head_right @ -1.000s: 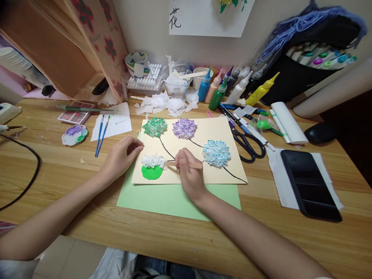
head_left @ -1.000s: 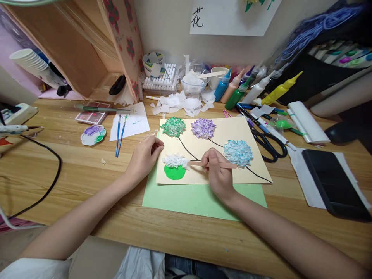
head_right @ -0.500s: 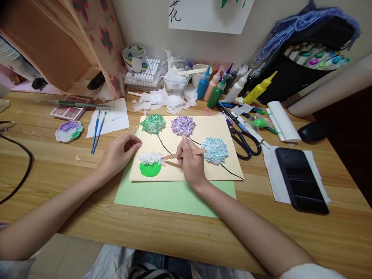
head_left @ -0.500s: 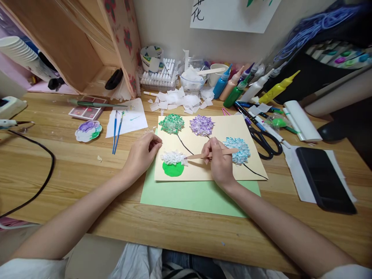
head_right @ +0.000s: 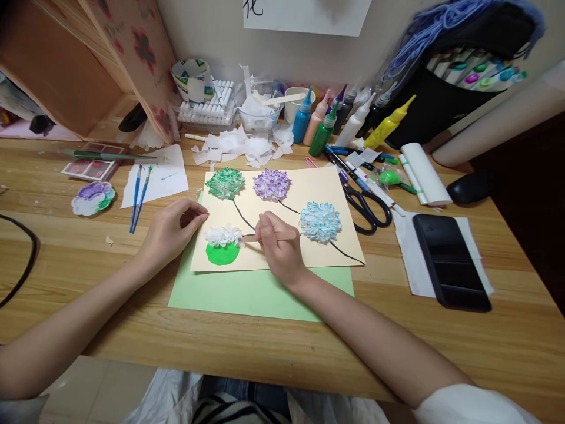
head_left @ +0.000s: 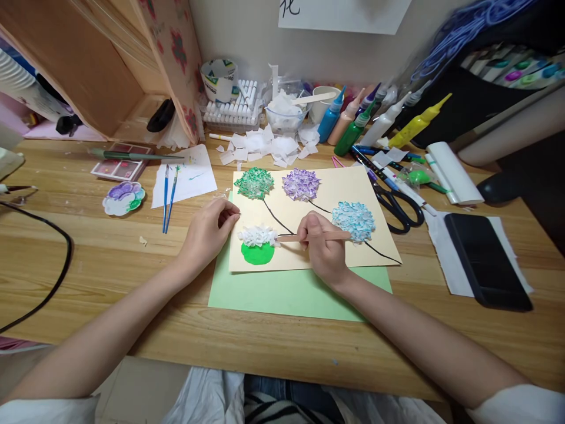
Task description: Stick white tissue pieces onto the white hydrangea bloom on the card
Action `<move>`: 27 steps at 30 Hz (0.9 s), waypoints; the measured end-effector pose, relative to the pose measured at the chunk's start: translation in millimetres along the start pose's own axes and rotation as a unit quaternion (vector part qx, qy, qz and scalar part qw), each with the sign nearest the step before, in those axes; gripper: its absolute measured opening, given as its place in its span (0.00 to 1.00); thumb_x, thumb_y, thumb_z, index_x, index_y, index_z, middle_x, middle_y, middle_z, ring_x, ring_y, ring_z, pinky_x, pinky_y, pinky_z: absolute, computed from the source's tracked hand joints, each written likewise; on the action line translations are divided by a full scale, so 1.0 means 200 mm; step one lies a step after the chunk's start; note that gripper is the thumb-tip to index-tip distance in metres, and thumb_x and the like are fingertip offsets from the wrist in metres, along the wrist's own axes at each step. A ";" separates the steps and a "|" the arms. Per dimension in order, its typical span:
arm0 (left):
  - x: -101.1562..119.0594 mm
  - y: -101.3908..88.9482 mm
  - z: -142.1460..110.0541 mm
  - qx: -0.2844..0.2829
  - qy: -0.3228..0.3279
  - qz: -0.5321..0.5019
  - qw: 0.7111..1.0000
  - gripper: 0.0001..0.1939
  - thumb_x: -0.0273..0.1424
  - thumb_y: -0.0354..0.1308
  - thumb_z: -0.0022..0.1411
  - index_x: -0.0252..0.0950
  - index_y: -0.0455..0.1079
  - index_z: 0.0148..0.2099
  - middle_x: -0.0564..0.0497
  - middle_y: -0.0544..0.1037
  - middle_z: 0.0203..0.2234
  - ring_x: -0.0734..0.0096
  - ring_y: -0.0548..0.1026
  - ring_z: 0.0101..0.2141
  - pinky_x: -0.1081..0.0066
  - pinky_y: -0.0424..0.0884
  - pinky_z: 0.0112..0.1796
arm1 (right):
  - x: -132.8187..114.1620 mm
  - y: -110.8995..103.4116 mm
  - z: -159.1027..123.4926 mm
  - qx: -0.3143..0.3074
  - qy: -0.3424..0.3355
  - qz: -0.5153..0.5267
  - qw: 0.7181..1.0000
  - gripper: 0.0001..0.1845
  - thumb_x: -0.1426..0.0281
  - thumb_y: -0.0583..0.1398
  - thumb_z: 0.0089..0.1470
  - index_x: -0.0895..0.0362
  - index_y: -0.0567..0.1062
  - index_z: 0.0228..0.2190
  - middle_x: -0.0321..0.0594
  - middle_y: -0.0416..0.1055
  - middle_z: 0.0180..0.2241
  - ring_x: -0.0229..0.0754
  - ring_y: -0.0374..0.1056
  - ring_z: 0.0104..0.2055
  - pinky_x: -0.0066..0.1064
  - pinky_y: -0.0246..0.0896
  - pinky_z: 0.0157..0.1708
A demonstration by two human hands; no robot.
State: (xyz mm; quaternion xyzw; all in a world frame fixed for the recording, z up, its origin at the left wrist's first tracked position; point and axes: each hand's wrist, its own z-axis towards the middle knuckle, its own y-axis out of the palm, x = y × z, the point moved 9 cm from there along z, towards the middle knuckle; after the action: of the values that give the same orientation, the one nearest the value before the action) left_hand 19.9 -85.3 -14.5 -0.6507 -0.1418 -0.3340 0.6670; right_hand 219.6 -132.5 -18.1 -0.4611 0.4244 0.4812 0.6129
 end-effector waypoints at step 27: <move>0.01 0.00 0.00 0.001 0.004 0.004 1.000 0.04 0.30 0.53 0.60 0.38 0.68 0.36 0.51 0.75 0.31 0.69 0.71 0.31 0.69 0.67 0.34 | -0.04 0.04 -0.01 -0.050 -0.046 -0.065 0.996 0.25 0.58 0.46 0.64 0.54 0.64 0.19 0.34 0.59 0.20 0.37 0.58 0.23 0.31 0.52 0.26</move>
State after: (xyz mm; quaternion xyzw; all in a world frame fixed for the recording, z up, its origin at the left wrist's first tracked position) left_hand 21.4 -86.4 -13.8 -0.6490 -0.1369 -0.3338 0.6698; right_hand 209.9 -135.7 -12.2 -0.4950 0.3402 0.4813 0.6384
